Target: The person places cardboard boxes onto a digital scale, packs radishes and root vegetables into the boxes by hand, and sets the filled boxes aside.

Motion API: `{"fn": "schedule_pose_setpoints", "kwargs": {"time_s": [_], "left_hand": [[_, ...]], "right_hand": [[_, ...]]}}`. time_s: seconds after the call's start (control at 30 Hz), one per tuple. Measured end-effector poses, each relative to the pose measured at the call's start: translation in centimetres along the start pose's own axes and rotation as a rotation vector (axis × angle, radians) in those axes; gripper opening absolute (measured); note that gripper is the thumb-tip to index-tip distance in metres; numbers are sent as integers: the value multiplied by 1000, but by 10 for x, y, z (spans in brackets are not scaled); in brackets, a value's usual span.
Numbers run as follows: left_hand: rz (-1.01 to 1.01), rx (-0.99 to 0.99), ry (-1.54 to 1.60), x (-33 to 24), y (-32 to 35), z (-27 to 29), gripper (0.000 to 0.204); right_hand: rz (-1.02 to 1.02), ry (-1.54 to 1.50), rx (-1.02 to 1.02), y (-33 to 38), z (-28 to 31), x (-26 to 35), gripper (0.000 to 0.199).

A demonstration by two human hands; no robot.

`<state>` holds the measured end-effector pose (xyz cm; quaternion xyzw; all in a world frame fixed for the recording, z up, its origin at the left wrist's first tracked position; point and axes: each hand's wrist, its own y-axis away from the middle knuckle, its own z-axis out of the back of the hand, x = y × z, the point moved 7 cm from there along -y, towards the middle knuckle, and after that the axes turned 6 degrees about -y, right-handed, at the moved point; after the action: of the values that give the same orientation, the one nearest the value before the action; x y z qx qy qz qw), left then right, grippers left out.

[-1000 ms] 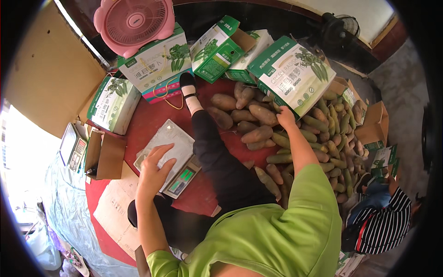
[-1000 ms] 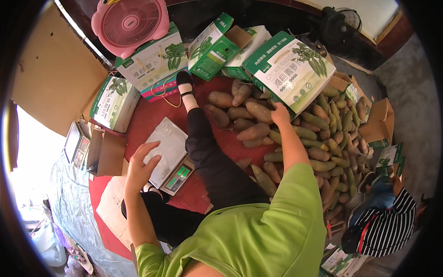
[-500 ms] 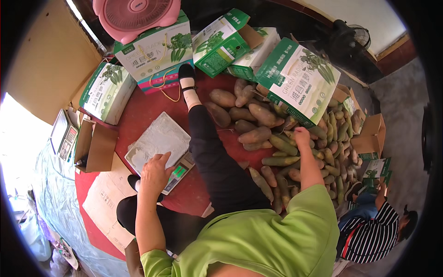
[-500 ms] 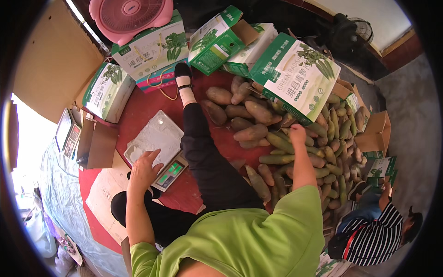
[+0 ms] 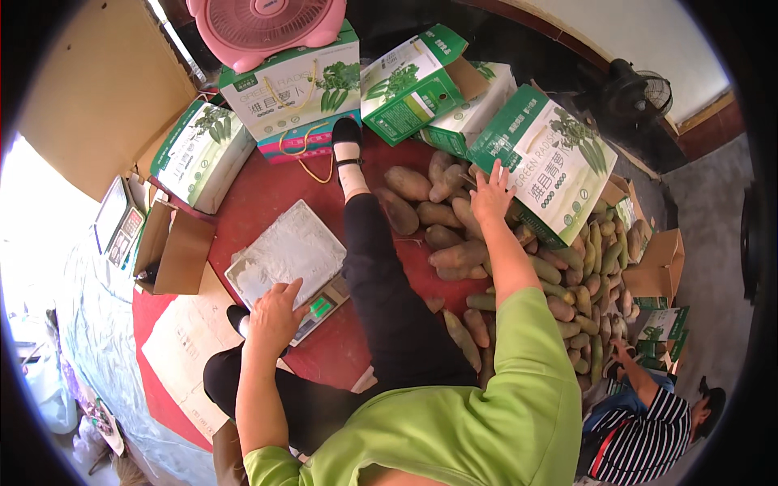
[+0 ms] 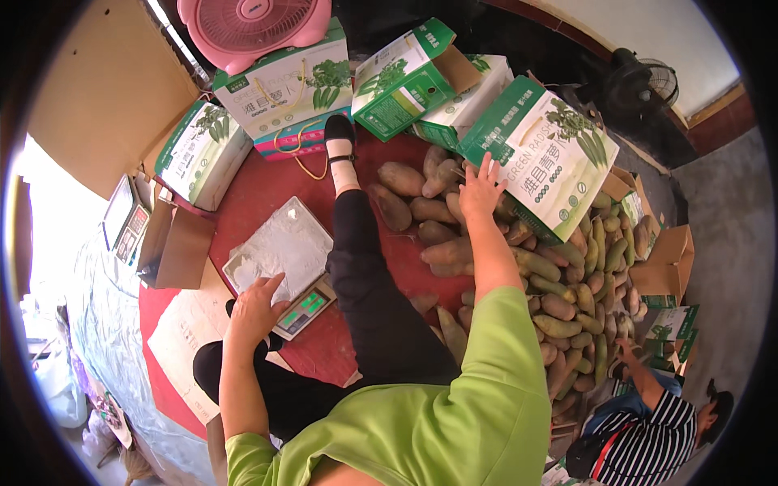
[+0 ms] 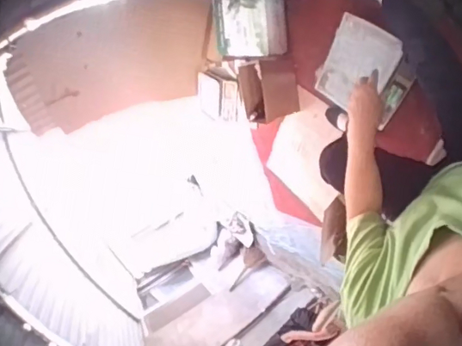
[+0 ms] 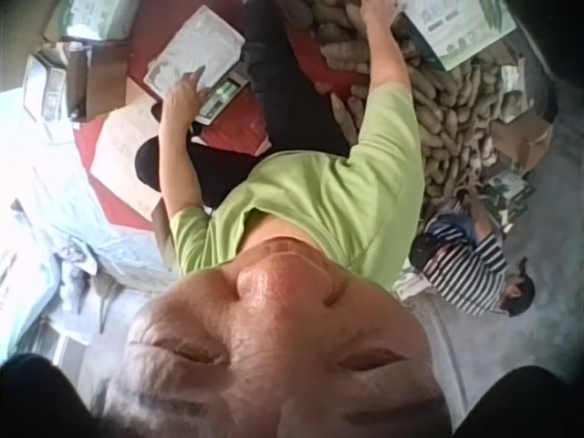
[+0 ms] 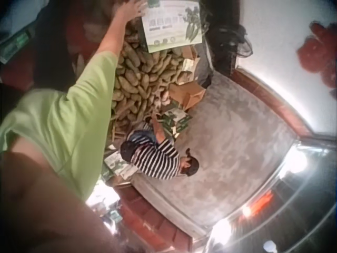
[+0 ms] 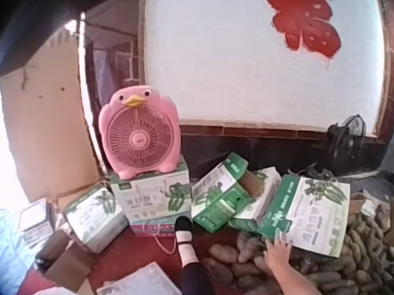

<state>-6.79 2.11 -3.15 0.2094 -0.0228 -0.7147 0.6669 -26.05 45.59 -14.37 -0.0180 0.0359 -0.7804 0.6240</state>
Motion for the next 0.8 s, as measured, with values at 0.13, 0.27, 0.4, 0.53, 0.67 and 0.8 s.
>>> {"fn": "schedule_pose_setpoints", "kwargs": {"time_s": [0.13, 0.27, 0.4, 0.53, 0.67, 0.8], "left_hand": [[27, 21, -3, 4, 3, -2, 49], [27, 31, -13, 2, 2, 1, 50], [-6, 16, -32, -3, -1, 4, 52], [-12, 0, -41, -5, 0, 7, 52], [-9, -14, -35, -3, 4, 5, 53], [-19, -32, -21, -6, 5, 8, 53]], "right_hand": [[-2, 192, 158, -5, -13, 2, 54], [-47, 265, 199, -8, -9, -9, 60], [-74, 241, 146, 1, 2, -12, 66], [-59, 82, -32, 33, 47, -22, 66], [-62, 6, -227, 65, 99, -55, 57], [-80, -172, -576, 83, 156, -109, 49]]}}
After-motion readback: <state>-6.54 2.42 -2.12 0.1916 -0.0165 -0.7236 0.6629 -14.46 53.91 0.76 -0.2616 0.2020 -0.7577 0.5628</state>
